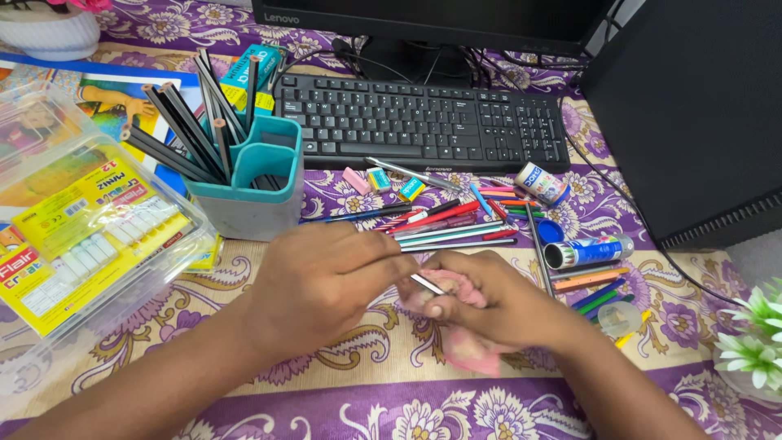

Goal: The person picks up various pens and pencils from a table, wipes each one with a cloth, and places them into a teal desk organizer.

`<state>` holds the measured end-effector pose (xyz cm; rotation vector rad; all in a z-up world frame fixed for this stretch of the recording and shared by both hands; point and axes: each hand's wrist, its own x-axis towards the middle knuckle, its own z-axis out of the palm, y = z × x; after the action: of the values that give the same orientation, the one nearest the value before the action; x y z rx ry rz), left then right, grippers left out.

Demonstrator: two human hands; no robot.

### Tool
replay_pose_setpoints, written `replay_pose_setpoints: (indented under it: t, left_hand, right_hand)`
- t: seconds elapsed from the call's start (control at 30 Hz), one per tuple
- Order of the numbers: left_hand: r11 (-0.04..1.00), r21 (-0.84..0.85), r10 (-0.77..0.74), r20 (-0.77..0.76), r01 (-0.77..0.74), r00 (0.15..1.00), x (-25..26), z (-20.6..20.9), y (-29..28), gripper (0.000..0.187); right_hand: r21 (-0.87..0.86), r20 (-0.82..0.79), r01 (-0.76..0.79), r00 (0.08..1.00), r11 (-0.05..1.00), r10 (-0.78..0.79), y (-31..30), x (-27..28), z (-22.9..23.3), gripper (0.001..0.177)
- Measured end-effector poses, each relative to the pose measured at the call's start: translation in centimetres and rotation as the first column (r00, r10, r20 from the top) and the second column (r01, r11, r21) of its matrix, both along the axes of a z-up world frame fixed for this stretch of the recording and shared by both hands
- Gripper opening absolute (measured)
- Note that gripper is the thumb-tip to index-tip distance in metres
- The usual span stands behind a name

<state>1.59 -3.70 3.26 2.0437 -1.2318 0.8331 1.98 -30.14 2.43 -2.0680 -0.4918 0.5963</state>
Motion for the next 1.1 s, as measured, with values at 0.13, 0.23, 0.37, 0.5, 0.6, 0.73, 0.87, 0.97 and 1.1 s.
replay_pose_setpoints:
  t: [0.13, 0.23, 0.37, 0.5, 0.6, 0.73, 0.87, 0.97, 1.1]
  left_hand:
    - [0.996, -0.045, 0.072, -0.006, -0.072, 0.997, 0.0, 0.2, 0.2, 0.023]
    - [0.995, 0.004, 0.097, -0.070, -0.097, 0.993, -0.3, -0.3, -0.5, 0.012]
    - [0.997, 0.032, 0.069, -0.155, -0.065, 0.986, -0.9, -1.4, -2.1, 0.021]
    - [0.992, 0.059, 0.128, -0.366, -0.115, 0.922, -0.7, -1.1, -2.1, 0.030]
    - [0.981, 0.010, 0.181, -0.393, -0.192, 0.901, -0.1, 0.4, -0.9, 0.033]
    - [0.947, -0.055, 0.287, -0.291, -0.316, 0.912, 0.6, 3.6, 2.6, 0.031]
    - [0.876, -0.166, 0.462, 0.019, -0.452, 0.887, 0.5, 6.7, 8.5, 0.023]
    - [0.785, -0.215, 0.610, 0.099, -0.581, 0.786, -1.0, 8.4, 12.9, 0.020]
    - [0.702, -0.213, 0.698, 0.016, -0.679, 0.716, -2.2, 8.7, 15.0, 0.016]
  right_hand:
    - [0.023, -0.082, -0.028, 0.996, 0.999, 0.029, 0.0, 0.2, 0.5, 0.031]
    - [-0.072, 0.539, -0.013, 0.841, 0.997, 0.049, 1.6, -1.0, -0.2, 0.032]
    - [-0.201, 0.891, 0.154, 0.440, 0.967, 0.115, 2.9, -2.6, -0.6, 0.048]
    - [-0.209, 0.967, 0.185, 0.186, 0.960, 0.174, 2.9, -2.4, -0.8, 0.049]
    - [-0.212, 0.974, 0.274, 0.137, 0.938, 0.180, 2.2, -1.5, -1.0, 0.050]
    - [-0.178, 0.982, 0.332, 0.116, 0.926, 0.148, 1.2, -0.3, -1.4, 0.055]
    - [-0.160, 0.962, 0.261, 0.259, 0.952, 0.091, 0.7, 0.6, -2.2, 0.062]
    - [-0.145, 0.933, 0.233, 0.357, 0.962, 0.054, 0.6, 0.9, -3.0, 0.061]
    - [-0.119, 0.940, 0.230, 0.341, 0.966, 0.035, 0.3, 1.2, -3.9, 0.061]
